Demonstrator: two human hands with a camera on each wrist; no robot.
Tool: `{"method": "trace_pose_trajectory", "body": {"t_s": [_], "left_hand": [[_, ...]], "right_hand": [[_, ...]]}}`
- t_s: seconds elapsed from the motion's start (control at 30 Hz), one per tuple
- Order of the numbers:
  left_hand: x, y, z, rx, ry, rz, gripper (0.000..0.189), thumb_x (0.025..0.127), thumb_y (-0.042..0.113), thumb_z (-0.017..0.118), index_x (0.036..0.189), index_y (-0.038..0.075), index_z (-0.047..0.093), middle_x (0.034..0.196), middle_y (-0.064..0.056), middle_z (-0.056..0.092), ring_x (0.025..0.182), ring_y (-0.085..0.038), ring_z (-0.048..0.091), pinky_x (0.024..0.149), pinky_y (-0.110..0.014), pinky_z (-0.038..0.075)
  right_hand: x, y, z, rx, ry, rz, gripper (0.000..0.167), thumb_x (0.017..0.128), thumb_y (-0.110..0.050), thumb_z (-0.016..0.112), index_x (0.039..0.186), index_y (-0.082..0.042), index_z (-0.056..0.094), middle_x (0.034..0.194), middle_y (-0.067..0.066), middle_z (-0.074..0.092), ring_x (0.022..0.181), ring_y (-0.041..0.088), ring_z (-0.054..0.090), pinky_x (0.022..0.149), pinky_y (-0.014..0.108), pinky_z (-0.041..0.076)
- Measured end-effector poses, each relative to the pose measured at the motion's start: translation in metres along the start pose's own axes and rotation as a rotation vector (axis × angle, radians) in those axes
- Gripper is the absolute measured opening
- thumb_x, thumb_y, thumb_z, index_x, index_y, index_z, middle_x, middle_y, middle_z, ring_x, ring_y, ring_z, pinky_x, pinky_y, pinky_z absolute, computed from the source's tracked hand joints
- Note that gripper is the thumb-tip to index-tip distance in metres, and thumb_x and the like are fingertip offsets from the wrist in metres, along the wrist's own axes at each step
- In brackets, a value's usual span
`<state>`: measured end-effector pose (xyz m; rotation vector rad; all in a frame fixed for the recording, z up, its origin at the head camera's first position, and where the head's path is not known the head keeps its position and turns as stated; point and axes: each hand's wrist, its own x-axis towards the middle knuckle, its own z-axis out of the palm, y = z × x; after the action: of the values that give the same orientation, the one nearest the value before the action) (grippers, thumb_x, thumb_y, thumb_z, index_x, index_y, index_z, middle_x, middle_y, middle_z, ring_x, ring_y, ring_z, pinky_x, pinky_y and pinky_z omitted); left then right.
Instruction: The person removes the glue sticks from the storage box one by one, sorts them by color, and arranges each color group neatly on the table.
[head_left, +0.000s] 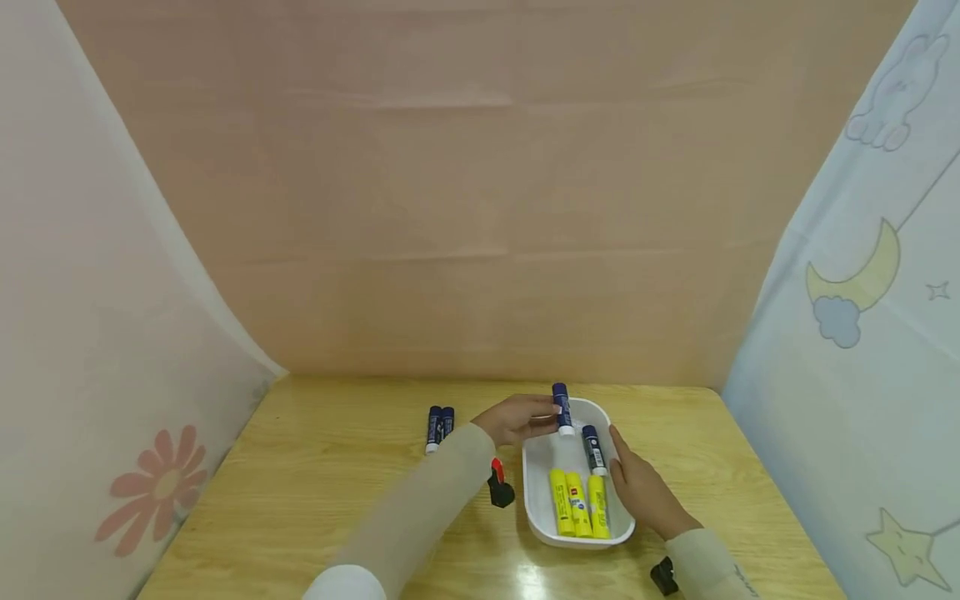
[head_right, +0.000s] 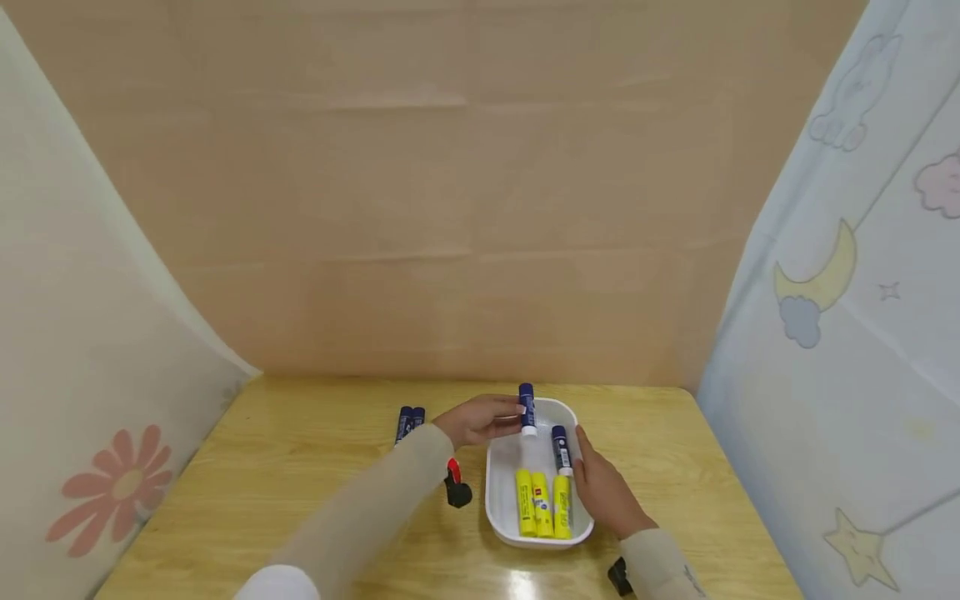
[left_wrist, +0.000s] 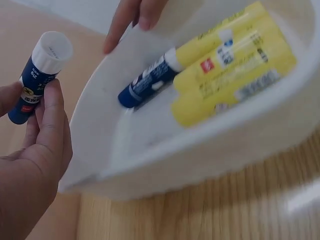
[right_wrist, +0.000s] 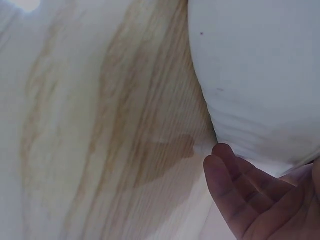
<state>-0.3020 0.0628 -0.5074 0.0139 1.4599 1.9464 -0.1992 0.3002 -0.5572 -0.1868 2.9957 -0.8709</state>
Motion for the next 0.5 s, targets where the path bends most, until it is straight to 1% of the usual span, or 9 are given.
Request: {"method": "trace_pose_trajectory", "body": {"t_s": [0.1, 0.17, 0.2, 0.3, 0.4, 0.5], "left_hand": [[-0.009, 0.007, -0.018, 0.025, -0.009, 0.013, 0.048, 0.091, 0.010, 0.069, 0.136, 0.003, 0.054, 0.115, -0.012, 0.064, 0.103, -0.023, 0.064, 0.095, -0.037, 0.052], [-0.015, 0.010, -0.031, 0.046, -0.029, 0.027, 0.050, 0.093, 0.010, 0.067, 0.139, 0.002, 0.050, 0.118, -0.013, 0.063, 0.106, -0.024, 0.063, 0.099, -0.039, 0.049], [-0.018, 0.011, -0.037, 0.063, -0.039, 0.038, 0.050, 0.094, 0.010, 0.065, 0.140, 0.001, 0.048, 0.119, -0.014, 0.063, 0.106, -0.024, 0.063, 0.100, -0.040, 0.048], [-0.026, 0.015, -0.053, 0.066, -0.058, 0.062, 0.049, 0.097, 0.009, 0.061, 0.141, -0.002, 0.045, 0.123, -0.016, 0.061, 0.109, -0.025, 0.061, 0.102, -0.040, 0.046], [-0.034, 0.018, -0.064, 0.062, -0.060, 0.069, 0.048, 0.098, 0.008, 0.058, 0.142, -0.003, 0.043, 0.125, -0.018, 0.058, 0.110, -0.025, 0.060, 0.102, -0.038, 0.046], [-0.040, 0.021, -0.071, 0.072, -0.050, 0.068, 0.049, 0.098, 0.008, 0.058, 0.142, -0.004, 0.042, 0.127, -0.019, 0.056, 0.111, -0.026, 0.059, 0.104, -0.039, 0.045]], "right_hand": [[0.000, 0.001, -0.001, -0.003, 0.003, -0.009, 0.059, 0.105, -0.016, 0.036, 0.157, -0.007, 0.009, 0.151, 0.027, 0.031, 0.131, 0.045, 0.041, 0.104, 0.061, 0.036], [0.000, 0.002, -0.001, -0.015, 0.002, -0.010, 0.059, 0.105, -0.016, 0.036, 0.156, -0.007, 0.008, 0.151, 0.027, 0.031, 0.131, 0.045, 0.041, 0.104, 0.060, 0.036], [0.000, 0.002, -0.002, -0.023, 0.001, -0.009, 0.060, 0.105, -0.016, 0.036, 0.156, -0.007, 0.008, 0.151, 0.027, 0.031, 0.131, 0.045, 0.041, 0.104, 0.060, 0.036], [0.000, 0.001, -0.003, -0.030, 0.003, -0.011, 0.060, 0.105, -0.015, 0.036, 0.156, -0.007, 0.008, 0.150, 0.028, 0.031, 0.130, 0.046, 0.041, 0.104, 0.060, 0.036], [-0.001, -0.002, -0.004, -0.025, 0.001, -0.012, 0.060, 0.105, -0.015, 0.037, 0.156, -0.006, 0.007, 0.151, 0.028, 0.030, 0.131, 0.046, 0.040, 0.104, 0.061, 0.035], [-0.001, -0.003, -0.005, -0.024, -0.005, -0.008, 0.060, 0.105, -0.015, 0.037, 0.156, -0.006, 0.007, 0.151, 0.028, 0.030, 0.131, 0.047, 0.039, 0.105, 0.061, 0.035]]}}
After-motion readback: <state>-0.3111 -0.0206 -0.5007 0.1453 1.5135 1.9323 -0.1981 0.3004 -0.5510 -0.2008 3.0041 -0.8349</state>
